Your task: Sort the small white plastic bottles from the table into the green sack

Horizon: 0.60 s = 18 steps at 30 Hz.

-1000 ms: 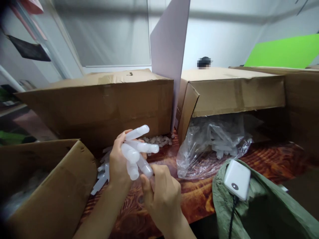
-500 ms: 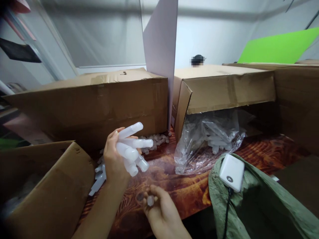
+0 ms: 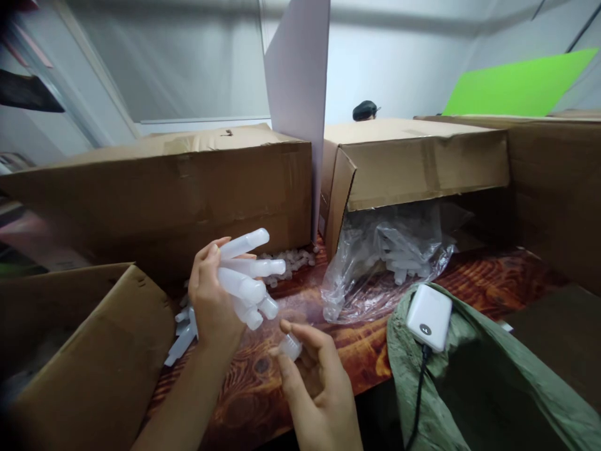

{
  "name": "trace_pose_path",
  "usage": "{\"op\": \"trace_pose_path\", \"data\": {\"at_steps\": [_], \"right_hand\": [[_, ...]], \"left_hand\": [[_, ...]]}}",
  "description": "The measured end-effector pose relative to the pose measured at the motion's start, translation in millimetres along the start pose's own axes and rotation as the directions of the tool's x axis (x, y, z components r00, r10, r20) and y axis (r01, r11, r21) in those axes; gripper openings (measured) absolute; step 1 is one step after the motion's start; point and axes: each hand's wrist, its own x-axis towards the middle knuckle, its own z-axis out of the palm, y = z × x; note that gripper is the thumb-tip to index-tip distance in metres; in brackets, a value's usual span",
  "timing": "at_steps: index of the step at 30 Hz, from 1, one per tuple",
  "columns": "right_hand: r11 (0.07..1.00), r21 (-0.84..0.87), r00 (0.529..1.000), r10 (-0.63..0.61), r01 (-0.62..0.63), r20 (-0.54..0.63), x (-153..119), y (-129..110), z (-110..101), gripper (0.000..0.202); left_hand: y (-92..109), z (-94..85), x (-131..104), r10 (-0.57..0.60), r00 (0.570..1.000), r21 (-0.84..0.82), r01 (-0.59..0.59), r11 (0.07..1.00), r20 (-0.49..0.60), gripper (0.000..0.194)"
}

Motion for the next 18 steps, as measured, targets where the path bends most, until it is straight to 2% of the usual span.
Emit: {"op": "trace_pose_path", "data": {"at_steps": [2, 4, 8, 10, 11, 15, 18], "right_hand": [[0.969, -0.129, 0.978, -0.210, 0.211, 0.018, 2, -6, 2, 0.025], [0.886, -0.252, 0.920, -0.387, 0.390, 0.063, 6, -11, 4, 0.029], [0.701, -0.385, 0.789, -0.598, 0.601, 0.142, 15, -16, 12, 0.036], [0.631, -0.421, 0.739, -0.653, 0.652, 0.167, 17, -17, 16, 0.038], [0.610, -0.437, 0.729, -0.660, 0.662, 0.184, 18, -17, 17, 0.038], [0.575, -0.493, 0.732, -0.646, 0.653, 0.216, 18, -14, 18, 0.040], [0.550, -0.558, 0.741, -0.643, 0.622, 0.193, 21, -15, 15, 0.023]], "left_hand": [[0, 0.2, -2, 0.020, 1.000, 0.012, -0.020, 1.000, -0.010, 0.026], [0, 0.3, -5, 0.032, 0.999, 0.020, -0.032, 0.999, -0.019, 0.026], [0, 0.8, -9, 0.024, 1.000, 0.022, -0.023, 0.999, -0.006, 0.025], [1, 0.8, -10, 0.033, 0.999, 0.021, -0.033, 0.999, -0.012, 0.024], [1, 0.7, -9, 0.038, 0.999, 0.019, -0.038, 0.999, -0.017, 0.024], [-1, -0.4, -8, 0.041, 0.999, 0.029, -0.041, 0.999, -0.004, 0.024], [-4, -1.5, -11, 0.086, 0.996, 0.074, -0.086, 0.994, 0.010, 0.024]]}}
